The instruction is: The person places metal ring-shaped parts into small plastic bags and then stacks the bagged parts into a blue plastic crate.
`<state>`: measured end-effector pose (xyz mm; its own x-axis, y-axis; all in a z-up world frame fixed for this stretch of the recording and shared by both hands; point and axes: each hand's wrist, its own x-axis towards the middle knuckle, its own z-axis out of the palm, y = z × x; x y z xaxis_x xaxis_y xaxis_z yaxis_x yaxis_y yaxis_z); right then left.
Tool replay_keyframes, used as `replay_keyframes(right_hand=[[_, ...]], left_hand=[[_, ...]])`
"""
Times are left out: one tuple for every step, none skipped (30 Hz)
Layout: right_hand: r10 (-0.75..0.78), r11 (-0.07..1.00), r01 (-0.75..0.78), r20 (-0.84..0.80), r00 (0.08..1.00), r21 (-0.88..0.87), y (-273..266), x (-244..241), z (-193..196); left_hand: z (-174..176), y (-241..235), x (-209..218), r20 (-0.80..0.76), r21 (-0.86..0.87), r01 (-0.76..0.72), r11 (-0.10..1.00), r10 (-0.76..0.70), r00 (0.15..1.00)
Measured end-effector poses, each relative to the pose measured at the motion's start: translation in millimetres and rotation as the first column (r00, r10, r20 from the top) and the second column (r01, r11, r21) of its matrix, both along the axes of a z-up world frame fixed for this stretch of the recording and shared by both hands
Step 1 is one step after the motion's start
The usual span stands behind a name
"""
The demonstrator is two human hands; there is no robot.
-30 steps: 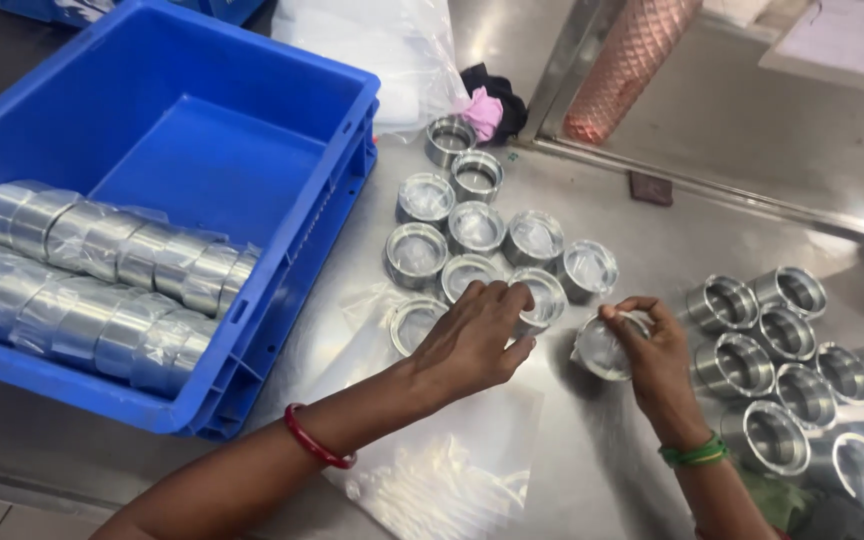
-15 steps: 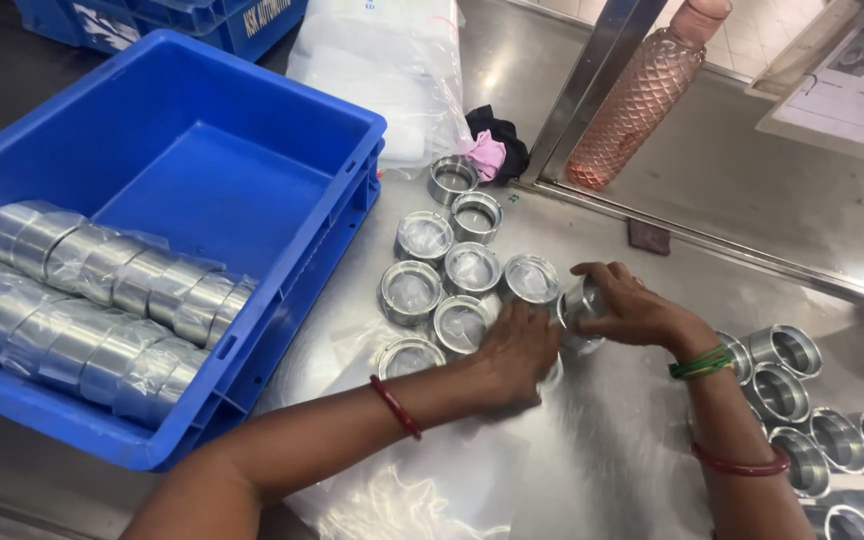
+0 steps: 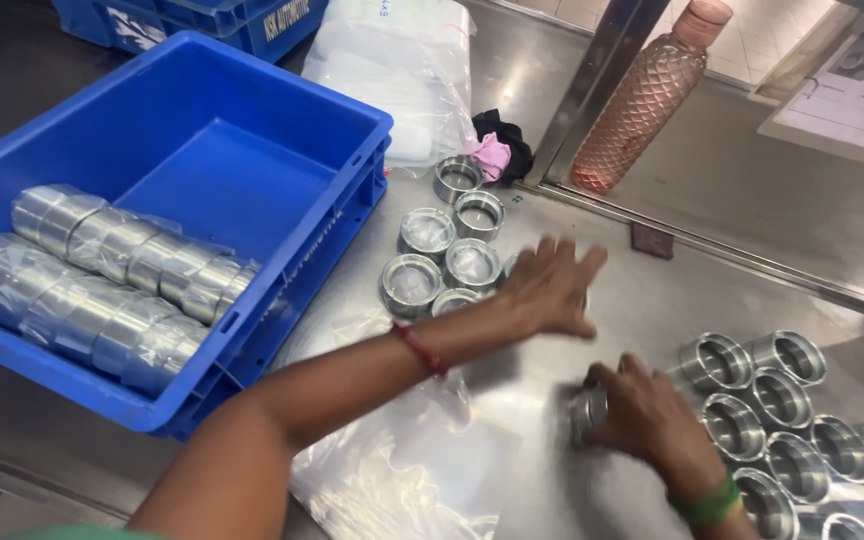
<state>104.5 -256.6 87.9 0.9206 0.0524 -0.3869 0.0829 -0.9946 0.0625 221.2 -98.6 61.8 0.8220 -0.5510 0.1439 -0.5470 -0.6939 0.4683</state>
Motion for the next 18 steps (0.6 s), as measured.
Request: replay_keyframes(right_hand=[[0.031, 0.999, -0.031, 0.02, 0.999, 0.015, -6.3, -12.6, -1.4], [0.03, 1.0, -0.03, 0.023, 0.999, 0.009, -6.7, -23.7, 0.7], [-0.055, 0.998, 0.055, -0.066, 0.996, 0.002, -7.5, -33.8, 3.2], [-0.141, 0.99, 0.141, -0.151, 0.978, -0.014, -8.6, -43.8, 5.9], [-0.141, 0.99, 0.141, -0.146, 0.979, -0.013, -17.6, -46.5, 0.1], [-0.129, 0.991, 0.131, -0.126, 0.984, 0.009, -26.8, -48.9, -5.8], [-0.117, 0.992, 0.121, -0.115, 0.987, 0.036, -33.7, -54.0, -14.6], [-0.116, 0.992, 0.122, -0.118, 0.986, 0.042, -33.8, -54.2, -12.2], [-0.119, 0.992, 0.123, -0.109, 0.987, 0.036, -33.8, -56.3, -10.6], [-0.122, 0.992, 0.125, -0.101, 0.987, 0.029, -33.9, -58.6, -8.7], [-0.124, 0.991, 0.128, -0.104, 0.987, 0.036, -32.1, -58.6, -6.2], [-0.158, 0.985, 0.166, -0.135, 0.978, 0.047, -30.4, -58.7, -3.3], [-0.195, 0.977, 0.206, -0.16, 0.968, 0.059, -28.9, -57.0, 0.5], [-0.2, 0.975, 0.213, -0.158, 0.967, 0.068, -32.2, -55.8, 0.5], [-0.241, 0.958, 0.257, -0.132, 0.962, 0.127, -36.5, -58.7, -0.2], [-0.283, 0.936, 0.299, -0.109, 0.953, 0.185, -40.4, -61.6, -1.4], [-0.295, 0.931, 0.312, -0.116, 0.948, 0.187, -45.9, -62.8, -4.0], [-0.348, 0.889, 0.349, -0.056, 0.936, 0.297, -50.9, -64.3, -7.0]], left_hand=[[-6.5, -8.7, 19.4, 0.164, -0.015, -0.053, 0.998, 0.055, 0.985], [-15.3, -11.9, 34.9, 0.167, -0.021, -0.052, 0.998, 0.055, 0.984], [-23.4, -15.4, 51.3, 0.145, 0.062, -0.097, 0.993, 0.087, 0.986], [-31.0, -19.3, 68.0, 0.127, 0.145, -0.139, 0.98, 0.121, 0.984], [-20.7, -15.2, 62.5, 0.131, 0.144, -0.14, 0.98, 0.122, 0.984], [-10.5, -11.3, 57.2, -0.011, 0.218, -0.117, 0.969, 0.122, 0.992], [-3.6, -5.1, 49.0, -0.158, 0.294, -0.081, 0.952, 0.132, 0.979], [-10.3, -5.1, 51.4, -0.16, 0.3, -0.08, 0.951, 0.133, 0.978], [-18.1, -5.6, 52.2, -0.119, 0.299, -0.054, 0.953, 0.093, 0.989], [-25.8, -6.1, 52.8, -0.077, 0.298, -0.028, 0.954, 0.053, 0.996], [-26.2, -5.1, 41.6, -0.079, 0.305, -0.024, 0.952, 0.051, 0.996], [-26.0, -4.1, 30.3, -0.093, 0.265, -0.009, 0.964, 0.035, 0.995], [-23.4, -3.8, 21.7, -0.1, 0.224, 0.008, 0.975, 0.015, 0.995], [-18.1, 0.1, 8.5, -0.096, 0.232, 0.013, 0.973, 0.01, 0.995], [-15.6, 2.5, -8.4, -0.163, 0.151, 0.021, 0.988, 0.004, 0.987], [-13.4, 5.6, -25.1, -0.229, 0.07, 0.024, 0.997, -0.007, 0.973], [-21.8, 2.8, -31.2, -0.236, 0.073, 0.037, 0.997, -0.019, 0.972], [-30.3, 0.8, -37.6, -0.29, -0.089, 0.042, 0.995, -0.067, 0.955]])
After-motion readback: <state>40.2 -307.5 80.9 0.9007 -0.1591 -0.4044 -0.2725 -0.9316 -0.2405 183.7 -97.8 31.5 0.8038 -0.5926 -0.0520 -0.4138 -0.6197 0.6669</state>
